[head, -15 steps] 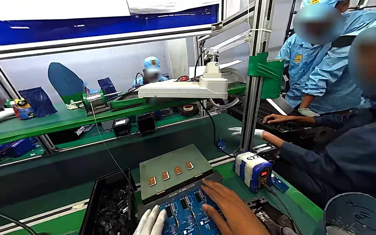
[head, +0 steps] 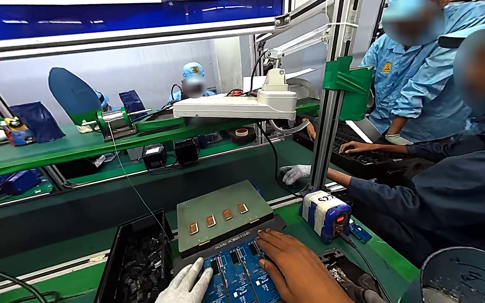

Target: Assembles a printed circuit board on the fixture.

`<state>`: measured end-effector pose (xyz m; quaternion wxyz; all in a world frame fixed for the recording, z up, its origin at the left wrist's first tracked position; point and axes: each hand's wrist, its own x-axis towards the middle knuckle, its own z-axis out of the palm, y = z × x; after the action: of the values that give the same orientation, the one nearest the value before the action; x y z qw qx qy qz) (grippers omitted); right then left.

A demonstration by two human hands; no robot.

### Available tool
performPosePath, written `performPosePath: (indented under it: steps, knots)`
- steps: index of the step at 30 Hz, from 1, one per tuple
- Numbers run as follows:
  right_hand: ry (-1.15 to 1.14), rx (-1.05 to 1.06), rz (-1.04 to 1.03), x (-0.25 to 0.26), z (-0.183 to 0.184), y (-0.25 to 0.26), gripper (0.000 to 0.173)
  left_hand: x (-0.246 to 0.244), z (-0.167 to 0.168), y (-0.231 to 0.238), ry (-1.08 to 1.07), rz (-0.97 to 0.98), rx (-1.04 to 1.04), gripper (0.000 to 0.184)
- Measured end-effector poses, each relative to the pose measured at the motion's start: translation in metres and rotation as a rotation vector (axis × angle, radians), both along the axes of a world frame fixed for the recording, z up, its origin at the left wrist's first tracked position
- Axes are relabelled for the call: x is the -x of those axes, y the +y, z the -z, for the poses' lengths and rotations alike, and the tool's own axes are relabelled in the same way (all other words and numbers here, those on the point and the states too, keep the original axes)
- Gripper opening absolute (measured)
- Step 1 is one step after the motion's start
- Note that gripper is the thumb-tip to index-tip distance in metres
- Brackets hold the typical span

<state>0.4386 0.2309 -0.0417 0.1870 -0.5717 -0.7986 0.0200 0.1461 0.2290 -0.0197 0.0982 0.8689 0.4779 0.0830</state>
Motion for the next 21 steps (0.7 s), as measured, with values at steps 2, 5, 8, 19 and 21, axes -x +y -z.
performPosePath:
  steps: [2,5,8,19,21]
  knots:
    - [-0.012,-0.010,0.000,0.000,0.001,0.001,0.046,0.003,-0.006,0.004,0.028,0.016,0.047,0.099]
    - [-0.006,-0.025,0.006,0.000,0.002,0.002,0.048,0.001,-0.008,0.005,0.055,0.046,0.027,0.096]
    - [0.083,-0.014,-0.013,-0.004,0.002,0.000,0.052,0.000,-0.006,0.002,0.094,0.089,-0.012,0.086]
    - [0.239,0.013,-0.150,-0.035,-0.001,-0.041,0.056,0.002,-0.007,0.003,0.002,0.046,-0.024,0.104]
    - [0.265,-0.011,-0.118,-0.033,0.001,-0.042,0.052,-0.004,-0.018,-0.004,0.021,-0.014,0.030,0.097]
